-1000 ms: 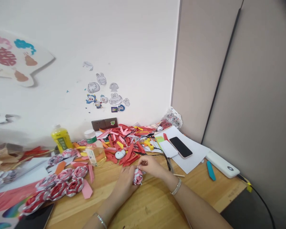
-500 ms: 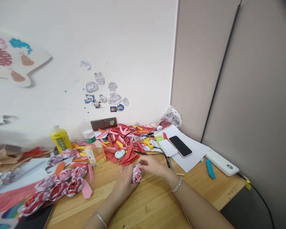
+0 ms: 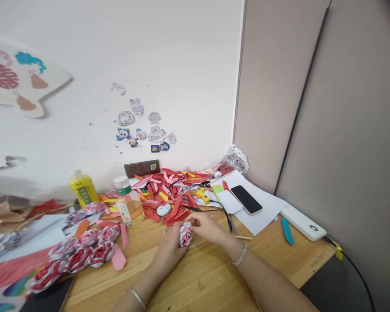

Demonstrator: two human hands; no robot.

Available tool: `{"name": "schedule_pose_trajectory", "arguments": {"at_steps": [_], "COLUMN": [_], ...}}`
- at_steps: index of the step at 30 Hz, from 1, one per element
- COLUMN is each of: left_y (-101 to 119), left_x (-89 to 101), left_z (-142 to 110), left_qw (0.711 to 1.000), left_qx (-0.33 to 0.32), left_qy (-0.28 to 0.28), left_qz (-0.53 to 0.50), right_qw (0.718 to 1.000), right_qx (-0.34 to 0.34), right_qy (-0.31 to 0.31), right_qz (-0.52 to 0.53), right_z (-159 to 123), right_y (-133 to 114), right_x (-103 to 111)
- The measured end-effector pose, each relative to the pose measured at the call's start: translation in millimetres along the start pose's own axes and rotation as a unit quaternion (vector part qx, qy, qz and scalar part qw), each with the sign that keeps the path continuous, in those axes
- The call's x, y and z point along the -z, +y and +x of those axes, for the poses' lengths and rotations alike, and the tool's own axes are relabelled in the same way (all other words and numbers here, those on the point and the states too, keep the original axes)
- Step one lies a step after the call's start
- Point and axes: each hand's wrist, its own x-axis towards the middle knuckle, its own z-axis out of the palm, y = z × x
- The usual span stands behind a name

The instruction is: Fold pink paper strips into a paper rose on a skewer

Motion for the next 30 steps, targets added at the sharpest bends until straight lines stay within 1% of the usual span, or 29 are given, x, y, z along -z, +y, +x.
{"name": "schedule_pose_trajectory", "arguments": {"at_steps": [6, 8, 13, 20, 22, 26, 30], "left_y": [-1.4, -1.8, -1.2, 1.4, 1.4, -1.4, -4.0], "left_x": [-2.2, -2.6, -2.3, -4.2, -4.2, -4.2, -4.3], "left_z": [0.5, 0.4, -1.0, 0.4, 1.1, 1.9, 1.5], "left_qw": [1.0, 1.0, 1.0, 1.0, 0.999, 0.998, 0.997], "left_qx": [-0.003, -0.002, -0.002, 0.015, 0.024, 0.05, 0.057], "left_qy": [0.007, 0.012, 0.014, 0.018, 0.022, 0.037, 0.047], "left_qz": [-0.001, -0.001, 0.001, -0.013, -0.018, -0.02, -0.024], "right_qw": [0.998, 0.998, 0.999, 0.996, 0.997, 0.997, 0.997], "right_qx": [-0.033, -0.037, -0.029, -0.011, 0.001, 0.042, 0.065], "right_qy": [0.052, 0.057, 0.038, 0.083, 0.081, 0.056, 0.039], "right_qz": [-0.003, 0.003, 0.015, -0.013, -0.006, 0.012, 0.031], "right_z": [-2.1, -2.1, -1.2, -5.3, -6.1, -7.3, -7.7], "right_y": [-0.6, -0.8, -2.3, -14.7, -19.1, -27.5, -28.9], "right_x": [-8.7, -10.1, -6.8, -10.0, -9.8, -5.5, -2.7]}}
